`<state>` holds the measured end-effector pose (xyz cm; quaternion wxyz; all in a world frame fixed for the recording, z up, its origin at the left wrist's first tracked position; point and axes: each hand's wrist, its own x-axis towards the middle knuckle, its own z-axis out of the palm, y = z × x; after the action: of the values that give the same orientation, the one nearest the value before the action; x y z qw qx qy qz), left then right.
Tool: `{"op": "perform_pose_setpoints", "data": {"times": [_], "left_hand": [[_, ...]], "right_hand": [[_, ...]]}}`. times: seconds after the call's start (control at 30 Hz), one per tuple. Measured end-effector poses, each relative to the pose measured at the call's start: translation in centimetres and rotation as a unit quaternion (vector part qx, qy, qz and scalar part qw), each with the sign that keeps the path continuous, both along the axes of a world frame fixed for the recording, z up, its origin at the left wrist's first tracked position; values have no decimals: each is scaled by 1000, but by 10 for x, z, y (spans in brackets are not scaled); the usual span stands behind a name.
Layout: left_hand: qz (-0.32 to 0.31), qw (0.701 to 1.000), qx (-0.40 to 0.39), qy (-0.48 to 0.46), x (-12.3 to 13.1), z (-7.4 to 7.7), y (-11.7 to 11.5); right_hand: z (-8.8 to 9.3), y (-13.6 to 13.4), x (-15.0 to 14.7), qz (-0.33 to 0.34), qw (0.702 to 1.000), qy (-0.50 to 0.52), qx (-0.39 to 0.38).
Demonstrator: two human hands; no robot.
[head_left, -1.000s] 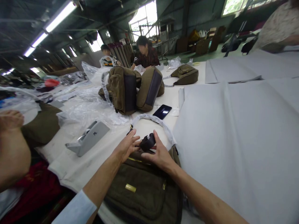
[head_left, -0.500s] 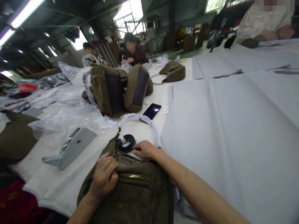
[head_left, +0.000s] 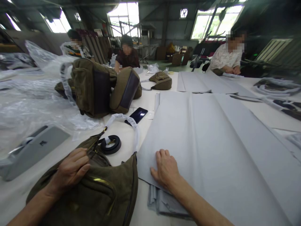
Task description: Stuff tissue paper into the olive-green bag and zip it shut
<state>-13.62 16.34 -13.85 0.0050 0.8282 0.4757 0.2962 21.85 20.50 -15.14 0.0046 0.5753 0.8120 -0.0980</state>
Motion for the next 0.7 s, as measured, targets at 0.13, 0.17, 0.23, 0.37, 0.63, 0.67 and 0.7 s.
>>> {"op": "perform_pose_setpoints", "data": {"times": [0.13,0.17,0.23,0.37,0.63,0.67,0.7], "left_hand": [[-32,997,-27,66,5,-4,15],[-33,995,-40,86,5,-8,16],[-19,991,-58,116,3,-20,16],[59,992,-18,114,13,-46,4],[39,977,-188,96,78,-51,-49],[30,977,-195,85,75,-53,-55],[23,978,-195,73,70,-55,-61]], "right_hand": [[-1,13,-23,21,997,-67,-41],[-2,16,-25,28,996,-71,-46],[-2,20,-24,41,995,-74,-46],[-1,21,-28,65,996,-57,-19],[-19,46,-39,68,997,-15,-28],[-20,50,-33,68,997,-5,-29],[-20,53,-25,68,997,7,-29]]}}
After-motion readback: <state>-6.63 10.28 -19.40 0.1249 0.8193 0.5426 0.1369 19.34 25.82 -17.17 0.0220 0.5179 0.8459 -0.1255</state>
